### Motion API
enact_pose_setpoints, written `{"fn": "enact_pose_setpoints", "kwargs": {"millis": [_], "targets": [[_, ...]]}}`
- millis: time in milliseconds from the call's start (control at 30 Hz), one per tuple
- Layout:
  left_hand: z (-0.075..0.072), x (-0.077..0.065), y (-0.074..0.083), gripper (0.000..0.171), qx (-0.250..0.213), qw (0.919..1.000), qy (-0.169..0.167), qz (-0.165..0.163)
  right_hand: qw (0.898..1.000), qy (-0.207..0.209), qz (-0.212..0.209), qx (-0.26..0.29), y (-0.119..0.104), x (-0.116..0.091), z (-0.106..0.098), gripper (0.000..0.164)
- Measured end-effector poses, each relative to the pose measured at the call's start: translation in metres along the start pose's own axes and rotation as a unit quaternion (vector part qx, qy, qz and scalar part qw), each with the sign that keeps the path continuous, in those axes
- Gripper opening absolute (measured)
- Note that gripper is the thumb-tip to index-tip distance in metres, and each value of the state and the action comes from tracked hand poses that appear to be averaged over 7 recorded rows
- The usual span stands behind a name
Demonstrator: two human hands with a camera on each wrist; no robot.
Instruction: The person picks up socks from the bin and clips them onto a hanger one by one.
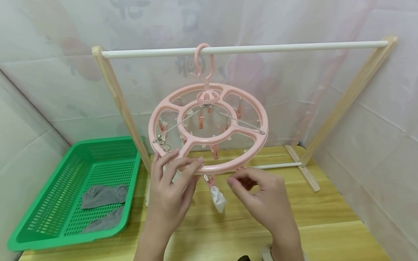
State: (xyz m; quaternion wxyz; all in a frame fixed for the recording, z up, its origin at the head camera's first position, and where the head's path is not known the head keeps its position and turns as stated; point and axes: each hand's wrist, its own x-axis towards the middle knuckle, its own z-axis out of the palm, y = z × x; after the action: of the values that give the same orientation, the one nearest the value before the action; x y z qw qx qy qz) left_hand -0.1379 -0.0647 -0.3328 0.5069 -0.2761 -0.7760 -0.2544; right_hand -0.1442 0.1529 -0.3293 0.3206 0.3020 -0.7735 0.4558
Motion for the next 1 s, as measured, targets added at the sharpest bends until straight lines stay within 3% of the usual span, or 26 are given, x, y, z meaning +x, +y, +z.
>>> {"fn": "enact_pose_setpoints", "kwargs": {"millis": [67, 167, 233, 300, 400, 767, 1000], "targets": [[0.000, 0.001, -0.001, 0.028, 0.000, 1.0000, 0.009, 0.000, 0.994, 0.089, -0.063, 0.008, -0.001, 0.003, -0.004, 0.006], [-0.001, 0.002, -0.002, 0.021, -0.004, 0.9998, 0.021, 0.002, 0.963, 0.218, -0.158, 0.002, -0.001, 0.012, 0.000, 0.007], [-0.002, 0.002, -0.003, 0.017, -0.006, 0.9996, 0.027, 0.004, 0.945, 0.260, -0.197, -0.014, 0.002, 0.019, 0.006, 0.017], [-0.003, 0.003, -0.003, 0.015, -0.006, 0.9996, 0.028, 0.004, 0.940, 0.264, -0.213, -0.038, 0.007, 0.023, 0.010, 0.028], [-0.003, 0.003, -0.003, 0.018, -0.008, 0.9996, 0.028, 0.005, 0.944, 0.240, -0.216, -0.071, 0.018, 0.025, 0.014, 0.035], [-0.007, 0.005, -0.001, 0.020, -0.031, 0.9994, 0.013, 0.002, 0.942, 0.247, -0.206, -0.094, 0.038, 0.020, 0.019, 0.019], [-0.008, 0.012, 0.014, 0.020, -0.037, 0.9975, 0.041, 0.045, 0.931, 0.266, -0.230, -0.101, 0.029, 0.023, 0.022, 0.017]]}}
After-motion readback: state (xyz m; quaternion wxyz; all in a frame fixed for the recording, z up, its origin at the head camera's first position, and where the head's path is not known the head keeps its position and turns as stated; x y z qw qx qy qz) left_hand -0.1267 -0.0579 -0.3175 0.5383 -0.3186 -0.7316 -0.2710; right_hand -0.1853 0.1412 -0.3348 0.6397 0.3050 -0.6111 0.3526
